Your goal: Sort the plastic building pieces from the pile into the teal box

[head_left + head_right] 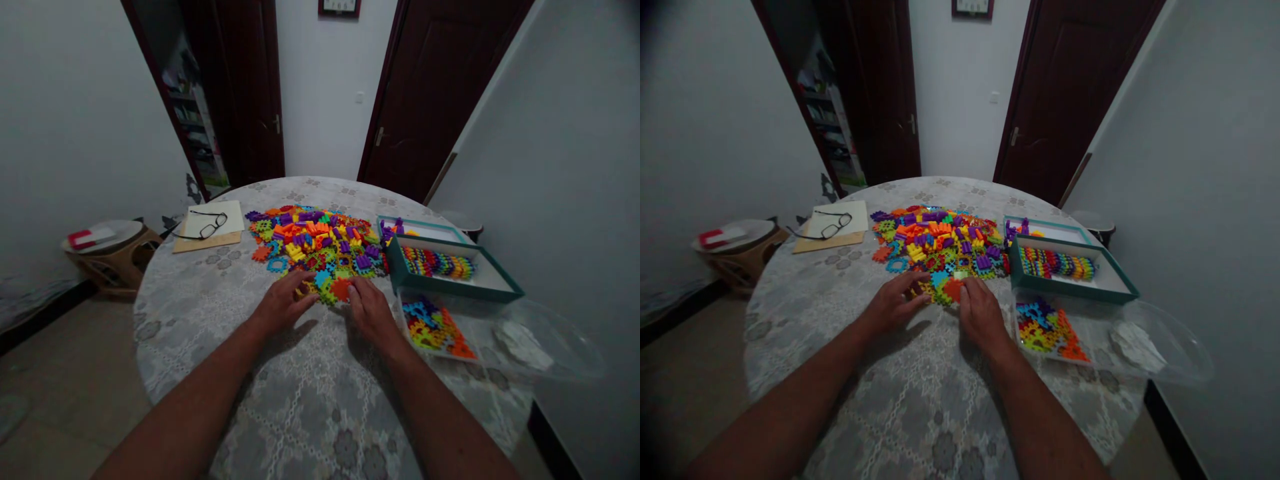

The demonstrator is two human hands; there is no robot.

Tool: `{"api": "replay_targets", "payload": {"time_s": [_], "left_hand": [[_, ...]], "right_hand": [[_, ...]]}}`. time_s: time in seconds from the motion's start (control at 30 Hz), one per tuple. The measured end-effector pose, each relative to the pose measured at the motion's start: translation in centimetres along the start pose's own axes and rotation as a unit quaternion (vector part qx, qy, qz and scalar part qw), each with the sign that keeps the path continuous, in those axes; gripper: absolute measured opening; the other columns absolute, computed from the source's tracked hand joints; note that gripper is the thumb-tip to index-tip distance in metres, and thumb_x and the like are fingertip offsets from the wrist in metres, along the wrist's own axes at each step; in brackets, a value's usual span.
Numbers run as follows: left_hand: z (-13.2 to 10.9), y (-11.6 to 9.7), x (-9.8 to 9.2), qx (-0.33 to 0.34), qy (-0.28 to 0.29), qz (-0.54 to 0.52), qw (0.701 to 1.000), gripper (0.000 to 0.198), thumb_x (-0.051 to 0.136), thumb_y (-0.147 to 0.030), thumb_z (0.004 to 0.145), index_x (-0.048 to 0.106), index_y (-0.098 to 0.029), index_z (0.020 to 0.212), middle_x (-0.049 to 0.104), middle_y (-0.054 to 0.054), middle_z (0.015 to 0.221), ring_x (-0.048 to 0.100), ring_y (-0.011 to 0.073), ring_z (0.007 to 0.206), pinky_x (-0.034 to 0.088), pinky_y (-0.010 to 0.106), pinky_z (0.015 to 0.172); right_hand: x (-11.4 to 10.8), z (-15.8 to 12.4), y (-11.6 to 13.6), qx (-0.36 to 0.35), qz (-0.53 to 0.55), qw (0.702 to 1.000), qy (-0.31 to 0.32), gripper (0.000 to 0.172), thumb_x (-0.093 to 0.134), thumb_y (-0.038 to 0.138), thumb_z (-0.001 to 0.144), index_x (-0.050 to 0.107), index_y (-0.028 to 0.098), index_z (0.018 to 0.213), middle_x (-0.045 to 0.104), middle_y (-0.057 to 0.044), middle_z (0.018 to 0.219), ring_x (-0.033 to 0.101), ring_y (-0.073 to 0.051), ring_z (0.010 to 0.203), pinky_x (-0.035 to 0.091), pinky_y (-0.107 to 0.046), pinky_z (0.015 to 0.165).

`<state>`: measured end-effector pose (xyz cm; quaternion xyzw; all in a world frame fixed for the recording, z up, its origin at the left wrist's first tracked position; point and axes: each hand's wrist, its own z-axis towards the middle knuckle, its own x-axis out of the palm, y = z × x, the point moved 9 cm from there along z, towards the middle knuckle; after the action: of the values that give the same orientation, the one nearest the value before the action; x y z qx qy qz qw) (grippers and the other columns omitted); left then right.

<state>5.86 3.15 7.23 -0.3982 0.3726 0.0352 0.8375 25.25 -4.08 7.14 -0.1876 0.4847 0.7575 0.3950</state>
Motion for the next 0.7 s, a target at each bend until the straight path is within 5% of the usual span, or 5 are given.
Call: {"api": "replay_targets", "payload": {"time_s": [0.2,0.43,0.57,0.7], "left_hand": [[-0.2,0.2,2.6,-0.06,0.13,-0.121,0.982,0.03,0.07,-0.029,0.097,0.072,-0.023,0.126,0.075,0.004,0.099,0.066,0.0188,0.085,0.052,0.033,0.079],[-0.7,1.0,2.5,-0.086,0.209,-0.098,0.969,0.005,0.066,-0.027,0.097,0.064,-0.022,0.095,0.067,0.0,0.088,0.056,0.0166,0.082,0.041,0.029,0.074],[-0.9,0.6,2.6,-0.071,0.232,-0.134,0.961,0.005,0.068,-0.024,0.094,0.067,-0.02,0.097,0.07,0.002,0.091,0.059,0.0167,0.084,0.043,0.03,0.077],[-1.0,0.2,3.0,-0.07,0.248,-0.139,0.956,0.004,0.07,-0.022,0.093,0.069,-0.02,0.096,0.071,0.001,0.091,0.059,0.016,0.083,0.043,0.029,0.077]], "right_hand": [[2.8,-1.1,3.0,-0.088,0.066,0.983,0.147,0.025,0.047,0.024,0.111,0.071,0.021,0.11,0.073,-0.007,0.104,0.069,-0.023,0.098,0.052,-0.036,0.088],[1.1,0.1,-1.0,-0.033,0.023,0.999,0.0,0.026,0.058,0.022,0.104,0.072,0.019,0.126,0.072,-0.014,0.122,0.069,-0.028,0.117,0.056,-0.044,0.105],[2.8,-0.3,-0.3,-0.077,-0.001,0.995,0.058,0.043,0.069,0.02,0.098,0.067,0.023,0.14,0.063,-0.015,0.148,0.062,-0.029,0.137,0.053,-0.046,0.117],[4.1,-0.6,-0.1,-0.063,-0.067,0.992,0.085,0.028,0.07,0.02,0.098,0.072,0.024,0.126,0.061,-0.015,0.15,0.065,-0.03,0.131,0.058,-0.045,0.109]]}}
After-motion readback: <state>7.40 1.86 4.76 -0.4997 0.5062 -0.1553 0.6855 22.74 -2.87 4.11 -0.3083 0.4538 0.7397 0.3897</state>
